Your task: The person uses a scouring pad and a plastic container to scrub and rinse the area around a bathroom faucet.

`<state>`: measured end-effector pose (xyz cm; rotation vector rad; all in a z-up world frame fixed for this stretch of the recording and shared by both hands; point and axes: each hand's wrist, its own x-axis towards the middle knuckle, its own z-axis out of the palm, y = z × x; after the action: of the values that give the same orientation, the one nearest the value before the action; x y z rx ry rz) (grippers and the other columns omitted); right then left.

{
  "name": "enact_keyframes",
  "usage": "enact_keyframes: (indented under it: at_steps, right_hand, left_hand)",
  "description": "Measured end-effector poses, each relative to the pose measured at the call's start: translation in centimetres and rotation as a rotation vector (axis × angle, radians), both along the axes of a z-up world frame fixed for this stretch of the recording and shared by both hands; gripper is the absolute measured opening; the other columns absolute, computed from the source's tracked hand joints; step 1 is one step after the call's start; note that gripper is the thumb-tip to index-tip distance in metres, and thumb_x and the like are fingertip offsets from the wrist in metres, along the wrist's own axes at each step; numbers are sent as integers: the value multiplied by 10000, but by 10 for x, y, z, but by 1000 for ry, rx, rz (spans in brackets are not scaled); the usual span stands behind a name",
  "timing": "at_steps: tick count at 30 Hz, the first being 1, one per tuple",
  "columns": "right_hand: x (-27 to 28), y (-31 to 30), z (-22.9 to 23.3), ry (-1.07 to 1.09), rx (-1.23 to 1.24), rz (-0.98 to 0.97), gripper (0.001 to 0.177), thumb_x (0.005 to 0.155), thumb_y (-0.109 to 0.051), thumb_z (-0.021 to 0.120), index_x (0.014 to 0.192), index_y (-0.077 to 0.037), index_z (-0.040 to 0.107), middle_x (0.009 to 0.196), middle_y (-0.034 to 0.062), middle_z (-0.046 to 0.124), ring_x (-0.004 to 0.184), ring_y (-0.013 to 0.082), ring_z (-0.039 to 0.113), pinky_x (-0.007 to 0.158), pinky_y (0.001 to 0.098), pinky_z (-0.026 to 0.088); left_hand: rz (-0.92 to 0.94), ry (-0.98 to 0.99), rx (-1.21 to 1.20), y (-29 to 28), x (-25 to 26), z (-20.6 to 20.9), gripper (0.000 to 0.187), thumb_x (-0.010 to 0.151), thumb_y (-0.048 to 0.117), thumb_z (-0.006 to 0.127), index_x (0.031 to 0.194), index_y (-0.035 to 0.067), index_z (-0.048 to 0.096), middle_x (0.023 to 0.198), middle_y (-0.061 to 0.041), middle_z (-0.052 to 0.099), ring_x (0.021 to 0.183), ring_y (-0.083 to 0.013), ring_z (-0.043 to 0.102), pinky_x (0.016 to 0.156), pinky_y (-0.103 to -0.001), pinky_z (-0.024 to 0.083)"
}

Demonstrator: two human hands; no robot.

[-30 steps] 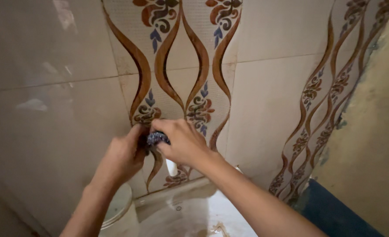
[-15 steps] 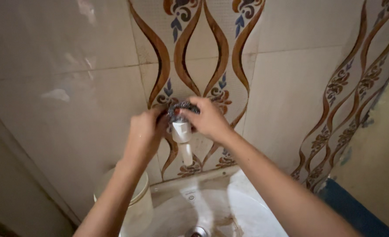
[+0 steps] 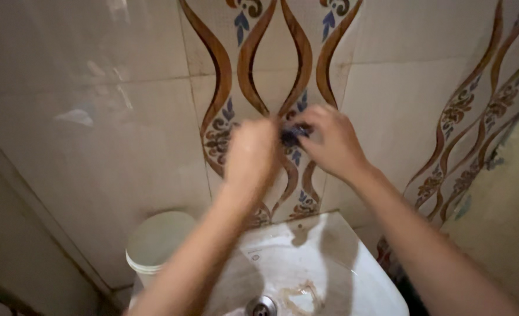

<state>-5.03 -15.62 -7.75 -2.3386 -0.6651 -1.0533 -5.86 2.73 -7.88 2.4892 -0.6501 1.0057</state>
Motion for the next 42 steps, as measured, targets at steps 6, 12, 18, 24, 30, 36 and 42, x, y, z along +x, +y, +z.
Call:
enact_keyframes:
  at_steps: [6,12,18,24,30,36,42]
  right_hand:
    - [-6,-53,-116,359,-297,-99,306,767,-134,765,1072,-119,747,1060,134,692,1027,346,646,906,458,515]
    - [0,-43,-218,453,-369,-97,197,755,-75,703,948,-54,737,1013,163,698,1035,368,641,895,483,517]
    - [17,29,-247,572,-449,-121,152,847,-68,620,951,-60,730,985,193,700,979,389,669,874,495,535]
    - [0,-1,-225,628,-363,-225,122,831,-63,626,896,-68,729,1030,154,675,1006,371,656,824,511,538]
    - [19,-58,-226,355,-375,-206,118,713,-41,655,788,-77,738,951,104,702,999,331,661,813,483,551]
    - [23,-26,-241,436,-413,-199,91,768,-73,660,803,-68,744,886,174,705,895,378,686,760,517,556]
    - [3,61,-248,456,-48,-53,108,829,-123,655,865,-44,719,881,200,715,856,427,695,725,532,537]
  left_hand:
    - [25,492,-158,-65,3,-147,146,808,-18,635,926,10,716,946,-268,709,901,-446,698,754,-537,580]
    - [56,522,-13,-50,22,-277,153,861,-34,574,921,-2,710,981,-257,711,914,-424,708,779,-513,588]
    - [276,564,5,-3,17,-304,196,884,39,564,1038,48,686,1050,-196,682,835,-382,726,689,-488,603]
    - [28,160,125,-24,31,-303,186,777,69,604,915,17,718,1020,-210,702,902,-376,712,642,-448,596]
    - [118,525,-77,-97,54,-290,241,844,83,525,948,5,728,997,-227,729,923,-392,719,742,-488,568]
    - [184,727,-458,-53,37,-289,281,953,176,558,918,-11,765,976,-265,729,945,-452,676,836,-526,544]
    - [362,665,300,13,30,-292,80,904,126,628,958,120,687,970,-114,718,886,-290,750,716,-393,632]
